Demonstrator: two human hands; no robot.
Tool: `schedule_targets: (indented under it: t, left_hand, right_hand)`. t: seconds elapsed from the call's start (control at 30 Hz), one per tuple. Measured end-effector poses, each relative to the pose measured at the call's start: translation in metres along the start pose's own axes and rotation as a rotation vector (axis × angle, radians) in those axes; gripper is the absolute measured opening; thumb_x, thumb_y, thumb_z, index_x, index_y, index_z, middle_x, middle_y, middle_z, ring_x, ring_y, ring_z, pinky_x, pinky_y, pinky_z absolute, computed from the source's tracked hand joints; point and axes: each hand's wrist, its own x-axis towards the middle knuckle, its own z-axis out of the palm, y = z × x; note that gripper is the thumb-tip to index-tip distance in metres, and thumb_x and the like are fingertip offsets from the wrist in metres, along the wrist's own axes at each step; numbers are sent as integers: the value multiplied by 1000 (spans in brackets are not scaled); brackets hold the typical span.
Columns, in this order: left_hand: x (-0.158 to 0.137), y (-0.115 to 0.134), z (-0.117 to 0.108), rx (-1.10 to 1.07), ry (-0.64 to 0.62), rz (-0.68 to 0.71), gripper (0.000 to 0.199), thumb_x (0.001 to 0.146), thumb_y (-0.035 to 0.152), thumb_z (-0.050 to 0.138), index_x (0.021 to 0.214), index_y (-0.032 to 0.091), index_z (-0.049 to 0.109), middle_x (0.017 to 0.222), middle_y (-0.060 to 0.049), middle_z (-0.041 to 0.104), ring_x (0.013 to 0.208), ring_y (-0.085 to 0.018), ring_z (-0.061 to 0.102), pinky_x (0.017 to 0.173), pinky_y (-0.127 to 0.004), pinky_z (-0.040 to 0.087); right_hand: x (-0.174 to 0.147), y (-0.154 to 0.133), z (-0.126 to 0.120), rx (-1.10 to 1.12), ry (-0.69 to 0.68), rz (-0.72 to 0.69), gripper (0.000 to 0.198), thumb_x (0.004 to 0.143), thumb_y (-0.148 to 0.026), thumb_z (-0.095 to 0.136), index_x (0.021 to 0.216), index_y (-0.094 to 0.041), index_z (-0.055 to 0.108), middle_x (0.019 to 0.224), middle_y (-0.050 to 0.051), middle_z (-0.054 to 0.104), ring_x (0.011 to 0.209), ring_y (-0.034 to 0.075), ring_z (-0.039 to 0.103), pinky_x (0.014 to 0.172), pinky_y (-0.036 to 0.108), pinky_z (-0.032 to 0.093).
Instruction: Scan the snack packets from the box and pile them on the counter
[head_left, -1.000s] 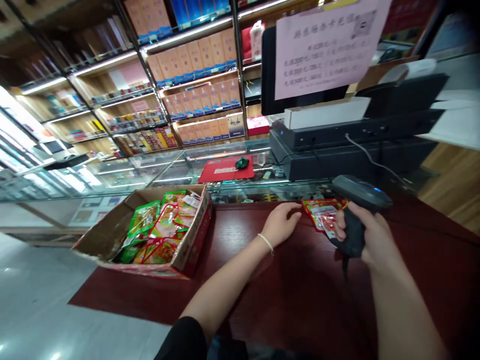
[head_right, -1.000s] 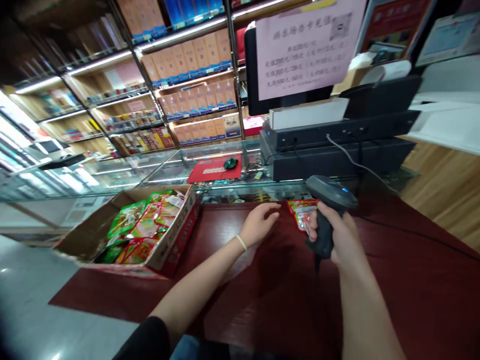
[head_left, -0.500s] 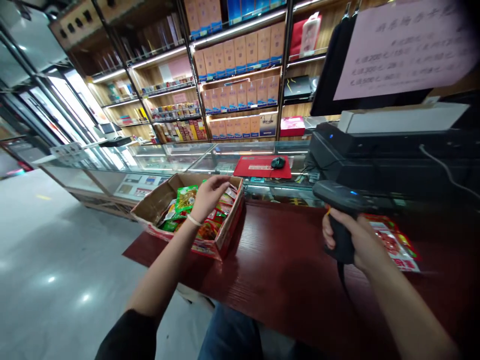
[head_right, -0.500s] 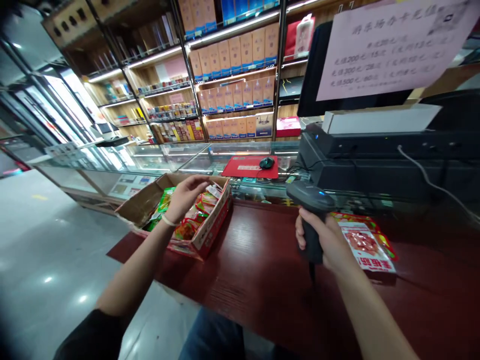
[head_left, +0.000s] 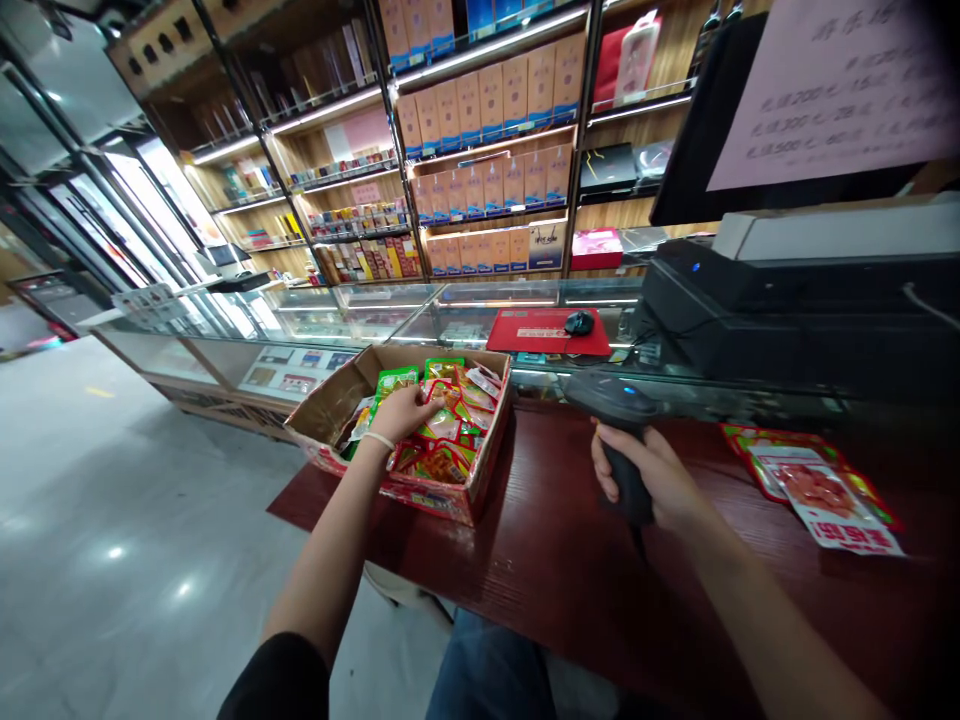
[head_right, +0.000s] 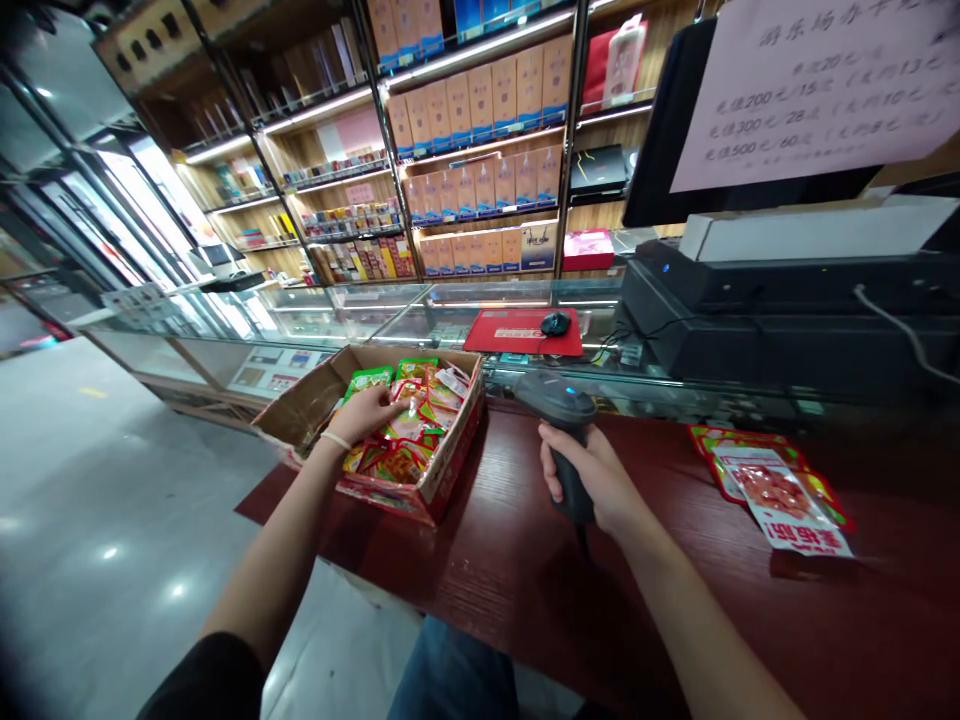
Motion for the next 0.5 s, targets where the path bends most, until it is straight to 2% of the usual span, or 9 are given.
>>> schedule_targets:
  t: [0.13,0.2,0.27,0.33,0.4,0.5]
  left_hand:
    - [0,0,0,-85,15,56,34,77,52,60,66,21,49,64,0,54,62,-17,50,58,-27,29]
    - [-1,-1,0,-187,107,40,29,80,45,58,67,21,46,61,3,51,60,-15,48,59,-26,29]
    - [-2,0,-3,-323,254,-14,24,81,41,57,73,21,46,61,4,49,58,-13,46,58,-25,31]
    - [-2,5,-9,-553,390,-77,23,81,41,59,79,22,46,62,6,48,56,-12,46,57,-24,32]
    - [-4,19,-19,-891,453,-117,27,77,41,64,85,21,47,65,6,51,54,-10,47,56,-22,36]
    - [-14,61,-29,-1378,378,-87,34,71,39,72,91,19,53,74,3,59,59,-10,54,60,-24,44]
  right_hand:
    - [1,1,4,-10,-14,5,25,85,-41,66,77,-19,56,53,-4,53,36,10,45,33,22,38]
    - [0,0,3,-12,-17,3,25,85,-41,66,78,-19,57,53,-4,53,37,10,46,33,21,38]
    - [-1,-2,2,-12,-16,3,24,85,-41,66,80,-19,57,53,-4,53,37,10,46,33,21,38]
    - [-3,-5,-1,-15,-9,-1,24,85,-41,67,81,-19,57,53,-4,53,37,10,46,33,21,37]
    - [-6,-9,-5,-22,9,-13,24,85,-41,67,83,-20,56,53,-5,53,36,9,46,33,20,37]
    - [-9,-13,-16,-35,51,-40,25,84,-42,68,82,-21,54,53,-6,53,36,10,46,33,20,37]
